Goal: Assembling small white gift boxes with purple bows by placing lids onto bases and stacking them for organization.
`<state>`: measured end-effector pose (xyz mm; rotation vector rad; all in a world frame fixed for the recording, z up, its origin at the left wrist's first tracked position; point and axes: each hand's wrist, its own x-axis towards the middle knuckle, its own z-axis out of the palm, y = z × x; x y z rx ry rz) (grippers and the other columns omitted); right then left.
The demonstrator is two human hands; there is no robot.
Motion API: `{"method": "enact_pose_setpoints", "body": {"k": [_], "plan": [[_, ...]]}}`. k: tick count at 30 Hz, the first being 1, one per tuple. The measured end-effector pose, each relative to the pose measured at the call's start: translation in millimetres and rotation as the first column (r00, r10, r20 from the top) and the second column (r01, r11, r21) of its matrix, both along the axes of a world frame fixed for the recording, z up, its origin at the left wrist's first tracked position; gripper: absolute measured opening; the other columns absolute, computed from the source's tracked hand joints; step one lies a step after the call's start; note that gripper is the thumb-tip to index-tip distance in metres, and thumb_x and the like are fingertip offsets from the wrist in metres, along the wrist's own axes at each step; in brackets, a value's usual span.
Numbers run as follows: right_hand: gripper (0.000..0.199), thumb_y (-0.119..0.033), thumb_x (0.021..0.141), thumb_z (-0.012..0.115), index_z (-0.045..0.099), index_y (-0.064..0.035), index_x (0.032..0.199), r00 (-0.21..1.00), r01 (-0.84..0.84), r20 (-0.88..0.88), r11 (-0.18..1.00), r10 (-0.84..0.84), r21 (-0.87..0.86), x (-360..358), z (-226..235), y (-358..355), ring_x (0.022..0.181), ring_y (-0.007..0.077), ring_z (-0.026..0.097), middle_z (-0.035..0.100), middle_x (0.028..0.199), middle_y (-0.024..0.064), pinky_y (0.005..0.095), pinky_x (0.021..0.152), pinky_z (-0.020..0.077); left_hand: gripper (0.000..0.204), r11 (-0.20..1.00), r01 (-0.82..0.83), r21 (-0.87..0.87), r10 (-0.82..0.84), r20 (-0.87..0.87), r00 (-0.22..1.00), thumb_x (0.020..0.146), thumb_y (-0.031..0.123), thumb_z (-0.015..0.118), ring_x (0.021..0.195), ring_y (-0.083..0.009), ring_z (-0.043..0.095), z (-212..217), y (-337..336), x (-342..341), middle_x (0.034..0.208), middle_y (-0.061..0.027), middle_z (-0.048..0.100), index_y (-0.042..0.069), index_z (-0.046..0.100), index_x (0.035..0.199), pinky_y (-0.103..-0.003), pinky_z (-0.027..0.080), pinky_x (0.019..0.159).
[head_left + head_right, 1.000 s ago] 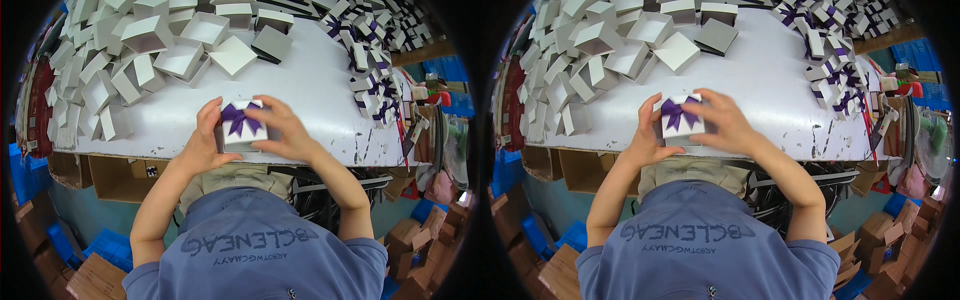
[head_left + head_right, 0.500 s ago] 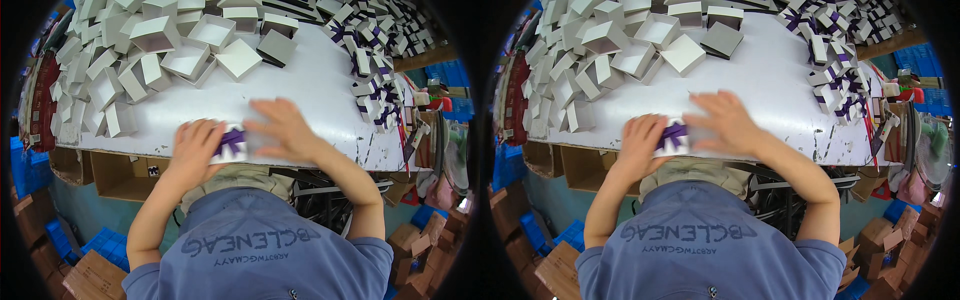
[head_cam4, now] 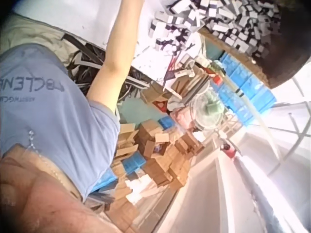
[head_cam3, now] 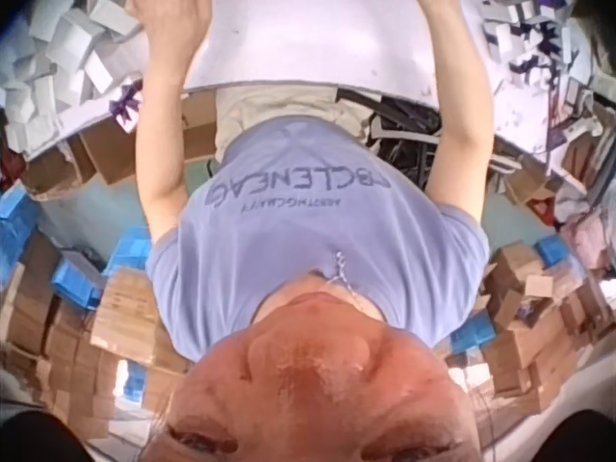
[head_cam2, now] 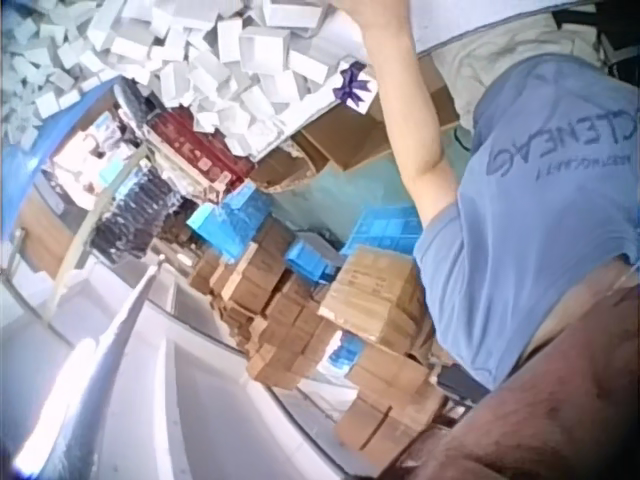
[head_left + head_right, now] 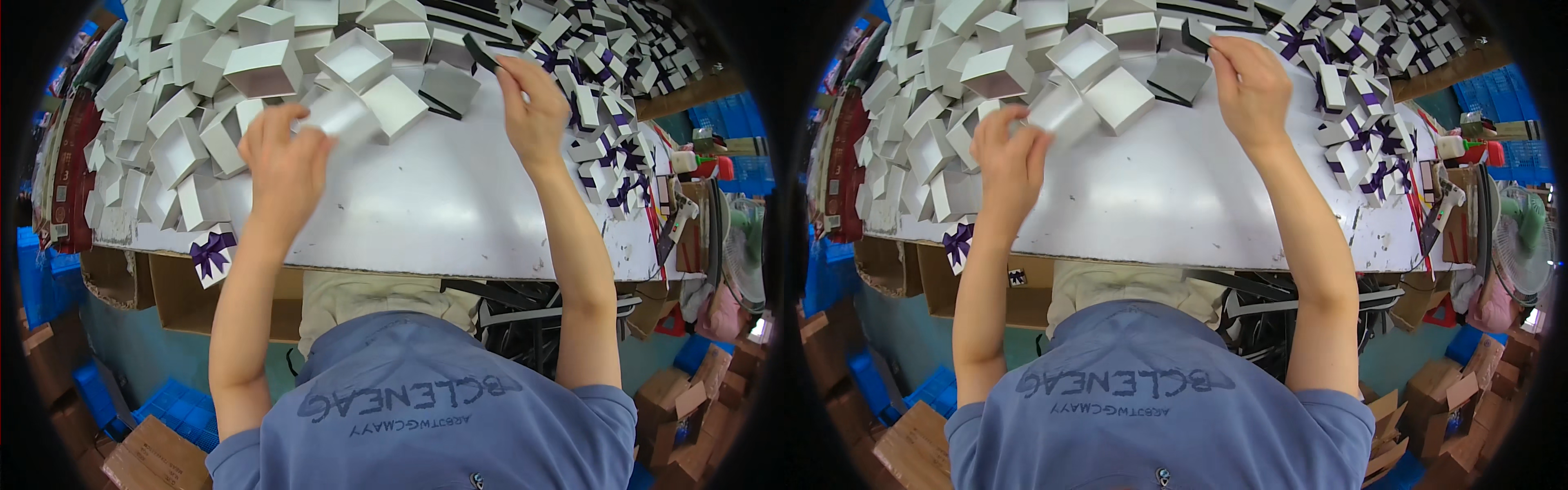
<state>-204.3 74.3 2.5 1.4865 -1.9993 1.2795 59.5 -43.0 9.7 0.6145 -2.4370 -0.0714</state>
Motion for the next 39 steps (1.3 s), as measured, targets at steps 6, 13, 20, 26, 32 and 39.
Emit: {"method": "enact_pose_setpoints", "body": {"k": [6,13,20,26,32,39], "plan": [[0.022,-0.009,0.063,0.062,0.067,-0.0093,0.085,0.781,-0.381,-0.386,0.864,0.491,0.328,88,-2,73,0.066,0.0162,0.05,0.056,0.08,0.0002,0.0295,0.057,0.0387,0.023,0.884,0.351,0.31,-0.346,-0.071,0.935,0.067,0.013,0.073,0.113,-0.0388,0.043,-43,73,19,0.122,-0.0195,0.044,0.004,0.053,0.075,-0.045,0.033,0.094],[0.007,-0.013,0.065,0.06,0.058,-0.0093,0.07,0.673,-0.661,-0.016,0.61,0.74,0.437,113,-14,75,0.074,0.017,0.053,0.051,0.075,0.0004,0.0303,0.062,0.0413,0.074,0.714,0.558,0.423,-0.481,-0.284,0.83,0.06,0.023,0.08,0.116,-0.0391,0.038,-69,81,12,0.14,-0.0191,0.03,0.009,0.04,0.121,-0.046,0.035,0.093],[0.042,-0.032,0.067,0.074,0.059,-0.0066,0.097,0.874,0.419,-0.414,0.826,-0.255,0.376,-55,18,76,0.09,0.029,0.058,0.062,0.094,0.0094,0.0397,0.077,0.0445,0.063,0.882,0.394,0.26,-0.459,0.277,0.845,0.064,0.019,0.075,0.119,-0.0383,0.035,-37,73,48,0.138,-0.0022,0.039,0.019,0.051,0.123,-0.046,0.033,0.095],[0.039,-0.029,0.072,0.072,0.059,-0.0058,0.101,0.669,0.611,-0.692,0.73,-0.271,0.305,-84,14,96,0.086,0.0259,0.059,0.062,0.092,0.0103,0.0359,0.076,0.0427,0.048,0.822,0.398,0.406,-0.519,0.25,0.817,0.072,0.02,0.07,0.116,-0.0363,0.037,-27,68,44,0.13,-0.0009,0.048,0.019,0.057,0.118,-0.044,0.034,0.093],[0.025,-0.018,0.087,0.058,0.064,-0.0021,0.106,0.484,-0.623,0.865,0.746,0.131,0.235,56,8,48,0.079,0.0068,0.056,0.064,0.091,0.001,0.0219,0.071,0.046,0.099,0.64,0.543,0.544,-0.429,-0.334,0.84,0.059,0.02,0.082,0.12,-0.0398,0.035,-63,69,34,0.138,-0.0218,0.028,0.015,0.024,0.139,-0.045,0.036,0.097],[0.02,-0.011,0.082,0.059,0.062,-0.0031,0.099,0.919,-0.394,0.211,0.799,0.333,0.454,123,-13,61,0.081,0.0276,0.061,0.065,0.09,0.0095,0.0351,0.07,0.0468,0.09,0.644,0.487,0.59,-0.552,-0.082,0.83,0.057,0.015,0.081,0.119,-0.0359,0.04,-40,65,19,0.137,-0.0184,0.032,0.005,0.035,0.134,-0.043,0.041,0.093]]}}
